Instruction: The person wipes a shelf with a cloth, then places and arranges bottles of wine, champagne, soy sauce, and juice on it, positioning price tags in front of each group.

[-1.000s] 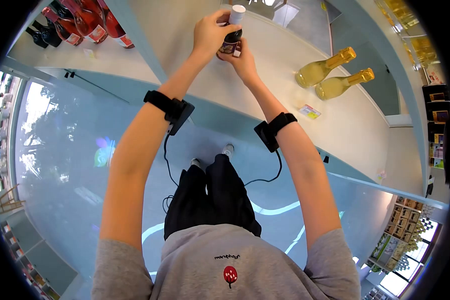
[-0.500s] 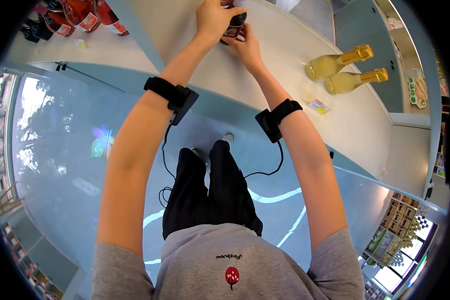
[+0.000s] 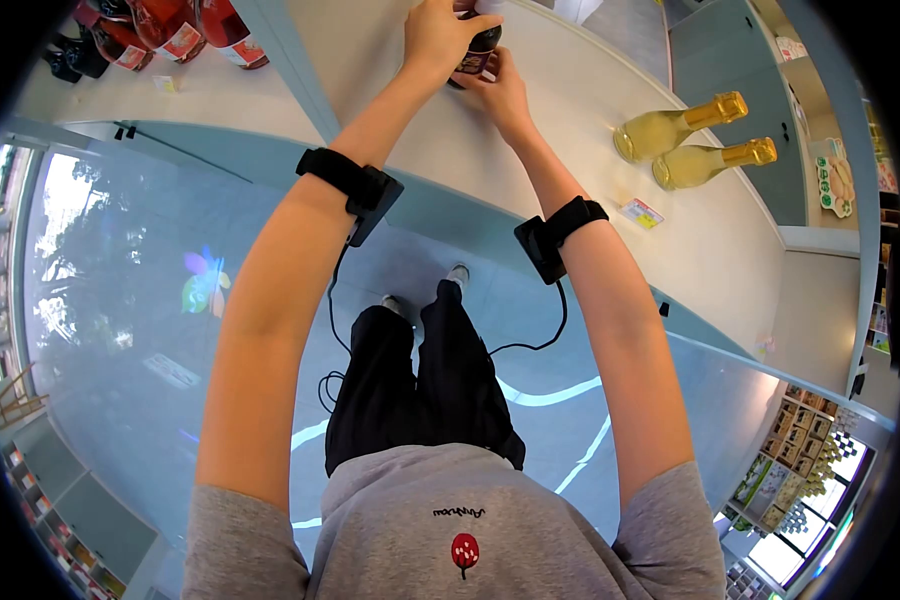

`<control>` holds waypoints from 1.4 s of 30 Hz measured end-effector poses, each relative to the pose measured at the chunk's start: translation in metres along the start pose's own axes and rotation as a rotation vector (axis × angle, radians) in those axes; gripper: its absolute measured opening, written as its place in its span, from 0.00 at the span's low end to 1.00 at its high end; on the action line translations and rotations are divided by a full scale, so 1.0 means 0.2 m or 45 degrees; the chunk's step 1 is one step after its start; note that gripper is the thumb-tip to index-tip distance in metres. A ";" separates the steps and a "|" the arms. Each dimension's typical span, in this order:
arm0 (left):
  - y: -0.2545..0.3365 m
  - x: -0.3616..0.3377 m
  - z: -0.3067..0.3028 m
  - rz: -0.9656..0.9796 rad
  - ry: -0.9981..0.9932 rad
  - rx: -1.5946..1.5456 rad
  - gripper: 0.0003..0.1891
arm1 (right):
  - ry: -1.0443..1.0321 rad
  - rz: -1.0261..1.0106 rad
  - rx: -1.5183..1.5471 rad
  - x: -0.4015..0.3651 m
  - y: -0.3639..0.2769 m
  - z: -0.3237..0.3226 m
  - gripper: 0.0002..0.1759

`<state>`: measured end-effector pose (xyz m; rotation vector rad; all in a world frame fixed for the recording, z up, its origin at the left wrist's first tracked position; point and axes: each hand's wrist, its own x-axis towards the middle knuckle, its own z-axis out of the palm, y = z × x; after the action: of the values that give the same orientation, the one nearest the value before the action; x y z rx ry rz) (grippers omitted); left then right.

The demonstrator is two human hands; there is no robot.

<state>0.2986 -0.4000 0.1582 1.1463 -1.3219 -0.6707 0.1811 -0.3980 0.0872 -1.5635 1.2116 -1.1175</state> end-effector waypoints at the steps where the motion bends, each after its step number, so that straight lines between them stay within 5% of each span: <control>1: 0.00 0.00 0.01 0.016 0.019 -0.017 0.17 | -0.010 0.020 0.004 0.00 0.00 -0.01 0.35; 6: -0.01 -0.06 0.03 0.379 0.351 0.212 0.16 | 0.096 -0.045 -0.040 -0.04 0.00 -0.05 0.38; 11: 0.26 -0.42 -0.08 -0.066 0.123 -0.015 0.20 | 0.235 -0.120 0.224 -0.32 -0.13 -0.16 0.28; 15: 0.34 -0.69 -0.08 -0.248 -0.017 -0.236 0.12 | 0.249 -0.087 0.254 -0.67 -0.31 -0.27 0.20; 25: 0.71 -0.91 0.21 -0.349 -0.295 -0.542 0.09 | 0.299 -0.094 0.194 -1.03 -0.69 -0.68 0.14; 33: 1.04 -1.04 0.55 -0.148 -0.432 -0.546 0.08 | 0.292 -0.219 0.178 -1.20 -0.75 -1.05 0.13; 42: 1.69 -1.07 1.34 0.241 -0.468 -0.755 0.08 | 0.540 -0.512 0.147 -1.43 -1.01 -2.04 0.13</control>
<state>-0.0726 -0.1583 0.3472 0.4249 -1.3789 -1.0766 -0.2041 -0.1206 0.3388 -1.5671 1.0937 -1.8193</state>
